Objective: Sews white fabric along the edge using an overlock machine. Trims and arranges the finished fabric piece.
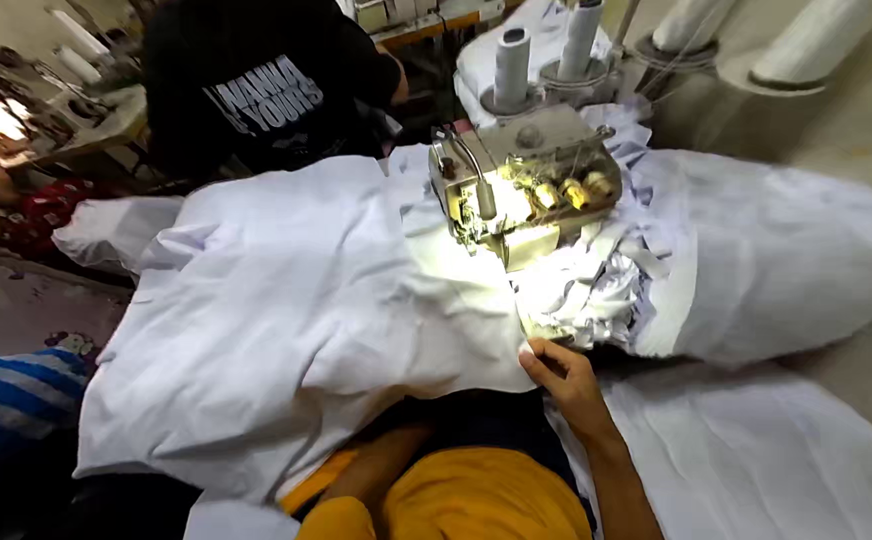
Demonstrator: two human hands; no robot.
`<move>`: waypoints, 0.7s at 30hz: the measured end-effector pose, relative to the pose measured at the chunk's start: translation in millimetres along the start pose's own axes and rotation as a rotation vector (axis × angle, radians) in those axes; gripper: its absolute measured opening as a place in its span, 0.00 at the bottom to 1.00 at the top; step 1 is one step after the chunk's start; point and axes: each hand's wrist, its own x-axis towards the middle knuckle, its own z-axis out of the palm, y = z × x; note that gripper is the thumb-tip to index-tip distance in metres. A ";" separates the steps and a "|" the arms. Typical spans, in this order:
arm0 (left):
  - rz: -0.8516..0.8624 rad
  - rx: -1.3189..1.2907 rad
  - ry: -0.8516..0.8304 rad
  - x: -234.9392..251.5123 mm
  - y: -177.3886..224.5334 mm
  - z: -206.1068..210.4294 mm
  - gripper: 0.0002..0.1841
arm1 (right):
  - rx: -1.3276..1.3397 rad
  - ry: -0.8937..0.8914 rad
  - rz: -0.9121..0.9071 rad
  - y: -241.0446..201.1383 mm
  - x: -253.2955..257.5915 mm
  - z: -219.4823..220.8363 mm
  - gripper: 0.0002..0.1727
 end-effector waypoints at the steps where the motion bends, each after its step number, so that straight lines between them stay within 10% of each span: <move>1: 0.003 0.098 -0.018 27.5 -36.6 24.5 0.26 | 0.010 -0.009 -0.001 -1.1 -0.3 -0.4 0.11; 4: 0.219 0.118 0.118 120.5 -146.7 84.2 0.30 | 0.056 -0.019 -0.009 0.1 -0.7 0.4 0.10; 7: 0.152 0.248 -0.173 94.7 -111.2 37.0 0.21 | 0.078 -0.001 -0.003 2.6 -2.6 2.9 0.10; 13: 1.102 -0.186 0.394 -13.8 -106.2 -61.1 0.16 | 0.015 0.042 -0.031 3.7 -2.8 8.6 0.12; 16: 1.021 -0.136 0.964 -6.7 -71.7 -93.5 0.12 | -0.060 0.081 -0.062 0.9 -3.4 10.7 0.12; 21: 0.854 0.147 1.138 50.0 -24.0 -114.5 0.22 | -0.137 0.146 -0.108 -1.7 -5.7 13.5 0.11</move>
